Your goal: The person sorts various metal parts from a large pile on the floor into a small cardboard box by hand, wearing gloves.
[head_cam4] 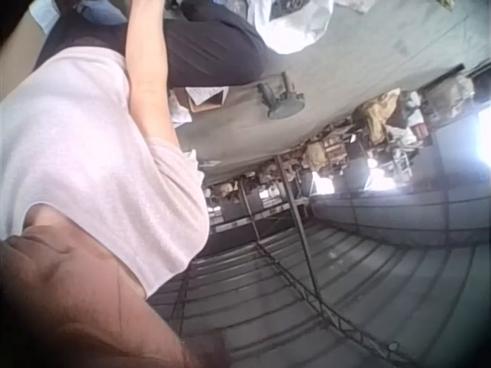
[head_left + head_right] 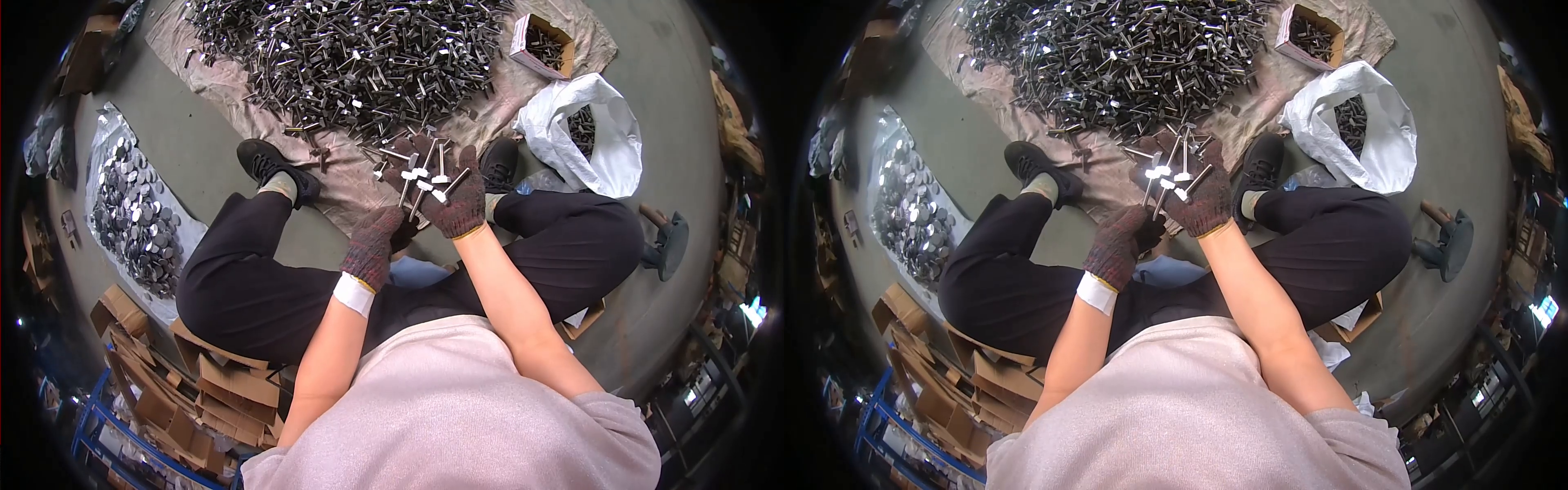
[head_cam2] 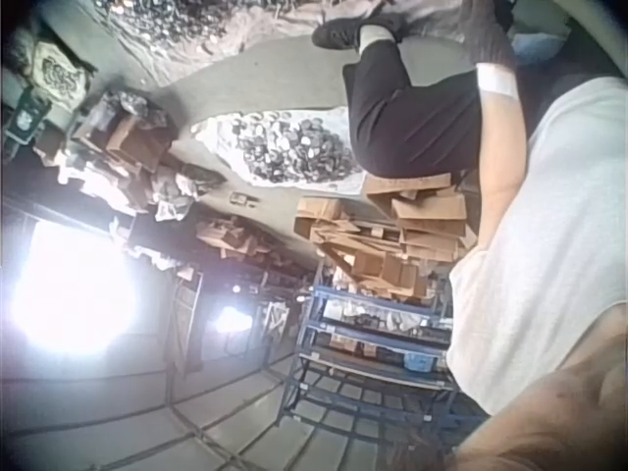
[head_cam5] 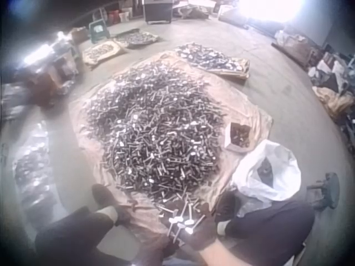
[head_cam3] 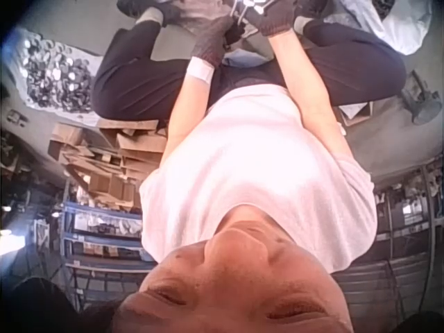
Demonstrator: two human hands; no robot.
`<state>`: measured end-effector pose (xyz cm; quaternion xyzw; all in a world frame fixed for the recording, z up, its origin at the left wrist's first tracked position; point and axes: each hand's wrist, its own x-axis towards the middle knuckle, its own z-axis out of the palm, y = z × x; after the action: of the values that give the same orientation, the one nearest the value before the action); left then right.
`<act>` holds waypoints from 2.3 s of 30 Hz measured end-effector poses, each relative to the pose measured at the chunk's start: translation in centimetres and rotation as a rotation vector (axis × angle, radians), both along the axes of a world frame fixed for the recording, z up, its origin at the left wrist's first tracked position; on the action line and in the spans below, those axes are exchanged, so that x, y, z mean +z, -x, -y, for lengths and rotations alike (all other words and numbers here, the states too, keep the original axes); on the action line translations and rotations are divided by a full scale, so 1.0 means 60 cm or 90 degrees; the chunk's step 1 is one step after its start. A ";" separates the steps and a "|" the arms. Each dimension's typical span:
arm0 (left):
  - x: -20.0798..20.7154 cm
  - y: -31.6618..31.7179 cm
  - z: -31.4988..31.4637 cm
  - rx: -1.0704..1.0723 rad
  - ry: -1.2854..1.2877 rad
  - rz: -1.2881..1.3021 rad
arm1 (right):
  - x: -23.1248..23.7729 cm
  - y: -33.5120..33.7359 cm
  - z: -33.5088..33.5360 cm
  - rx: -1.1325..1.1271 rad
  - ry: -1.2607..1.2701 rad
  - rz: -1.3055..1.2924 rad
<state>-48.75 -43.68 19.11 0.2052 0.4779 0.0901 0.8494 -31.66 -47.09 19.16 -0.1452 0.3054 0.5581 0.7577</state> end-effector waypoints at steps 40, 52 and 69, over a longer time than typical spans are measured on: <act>0.035 -0.016 0.002 -0.046 0.031 0.021 | 0.012 0.005 0.024 0.030 -0.077 0.054; 0.040 -0.028 0.012 -0.122 -0.010 0.083 | 0.030 -0.005 0.052 -0.040 -0.083 0.044; 0.045 -0.040 0.027 -0.183 -0.034 0.097 | 0.036 -0.043 0.089 -0.084 -0.192 0.072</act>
<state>-46.34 -45.28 21.79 0.2867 0.3753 -0.0042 0.8814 -29.08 -52.46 21.34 -0.0410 0.1841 0.5373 0.8220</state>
